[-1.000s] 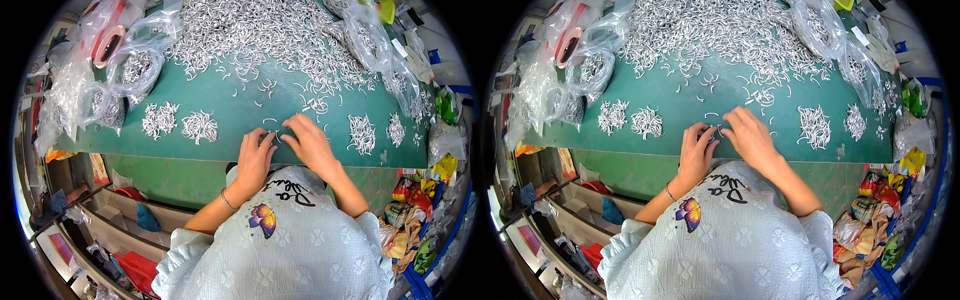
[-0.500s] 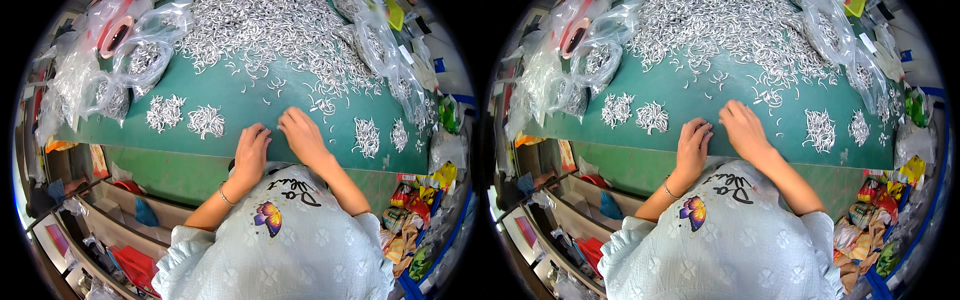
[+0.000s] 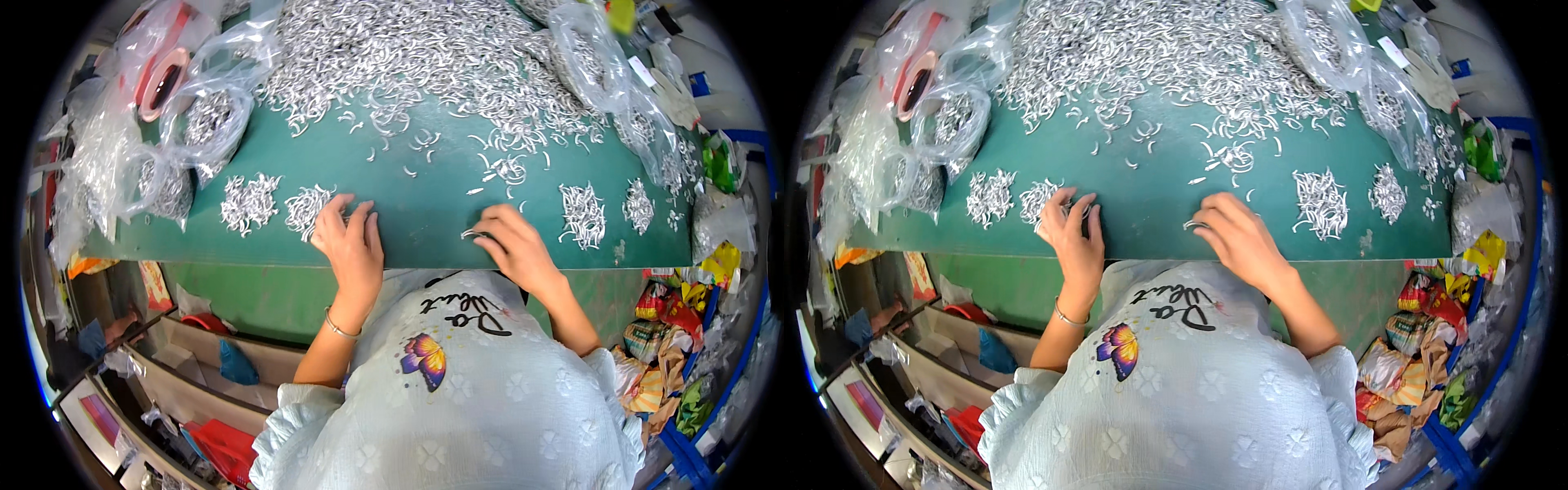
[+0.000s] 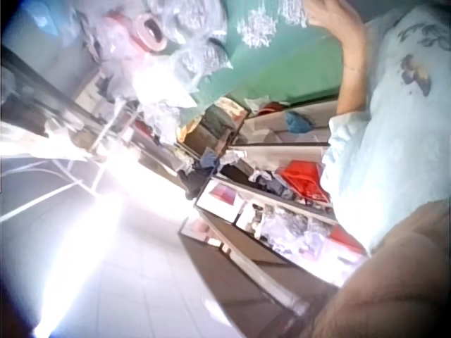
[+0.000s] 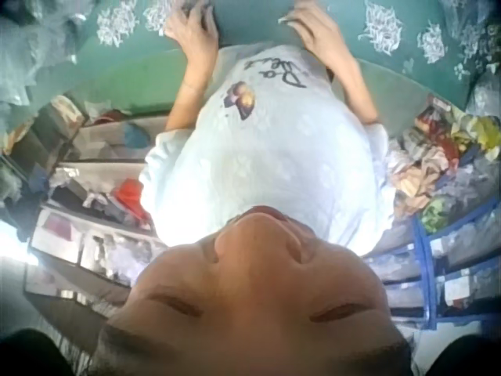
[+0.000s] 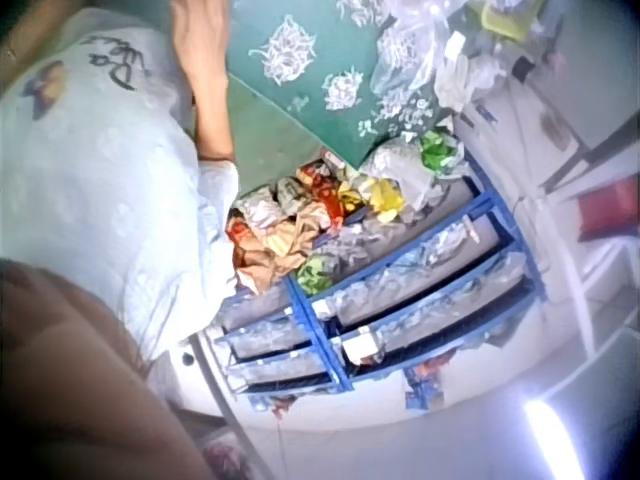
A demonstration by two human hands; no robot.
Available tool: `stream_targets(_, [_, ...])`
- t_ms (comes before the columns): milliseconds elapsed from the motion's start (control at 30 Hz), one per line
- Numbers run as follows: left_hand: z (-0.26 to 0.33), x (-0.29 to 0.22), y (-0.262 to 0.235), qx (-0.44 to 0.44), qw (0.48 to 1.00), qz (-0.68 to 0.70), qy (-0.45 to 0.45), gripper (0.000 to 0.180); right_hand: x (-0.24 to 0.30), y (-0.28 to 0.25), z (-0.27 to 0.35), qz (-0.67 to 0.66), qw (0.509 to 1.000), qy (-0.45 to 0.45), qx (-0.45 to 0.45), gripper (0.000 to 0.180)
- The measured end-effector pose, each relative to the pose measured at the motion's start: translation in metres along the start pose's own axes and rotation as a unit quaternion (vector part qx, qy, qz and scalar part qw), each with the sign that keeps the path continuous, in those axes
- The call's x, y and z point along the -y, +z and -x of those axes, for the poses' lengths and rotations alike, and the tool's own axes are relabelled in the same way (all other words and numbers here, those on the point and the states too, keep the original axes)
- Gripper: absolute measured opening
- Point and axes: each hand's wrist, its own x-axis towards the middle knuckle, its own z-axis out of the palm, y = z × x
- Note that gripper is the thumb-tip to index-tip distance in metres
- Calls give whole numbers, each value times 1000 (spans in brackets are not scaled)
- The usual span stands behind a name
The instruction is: The person sorts small curved silver metal components by hand on a green workbench, gathering them into piles and moving some into a pink plastic bin.
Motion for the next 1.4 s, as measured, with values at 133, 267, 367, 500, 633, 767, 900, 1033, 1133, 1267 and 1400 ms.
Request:
stream_targets(133, [8,-31,6,107,982,143,58,27,8,-26,21,159,973,129,-110,35])
stream_targets(267, [12,-60,29,224,937,212,165,31,-6,-13,22,79,981,163,-73,28])
stream_targets(367, [14,-62,44,226,925,224,206,28,-32,1,-11,80,985,80,-130,24])
stream_targets(500, [16,-59,48,203,929,219,220,19,-47,-13,-56,34,983,65,-171,31])
stream_targets(633, [18,-56,43,185,938,212,200,17,-40,-29,-49,142,969,112,-165,52])
stream_targets(767, [17,-58,43,172,941,219,190,17,-45,18,-64,164,957,92,-223,47])
stream_targets(900, [18,-56,45,179,938,221,201,19,-43,38,-93,49,974,50,-217,27])
stream_targets(1033, [18,-58,45,179,939,216,198,19,-32,23,-120,-238,954,118,-141,32])
stream_targets(1133, [16,-57,44,174,940,217,199,18,-40,-5,-128,-435,879,112,-158,36])
stream_targets(1267, [17,-56,42,168,944,217,185,18,-49,-49,-68,155,966,80,-192,22])
stream_targets(1400, [12,-60,40,173,941,226,185,18,-50,-38,-38,140,966,171,-134,15])
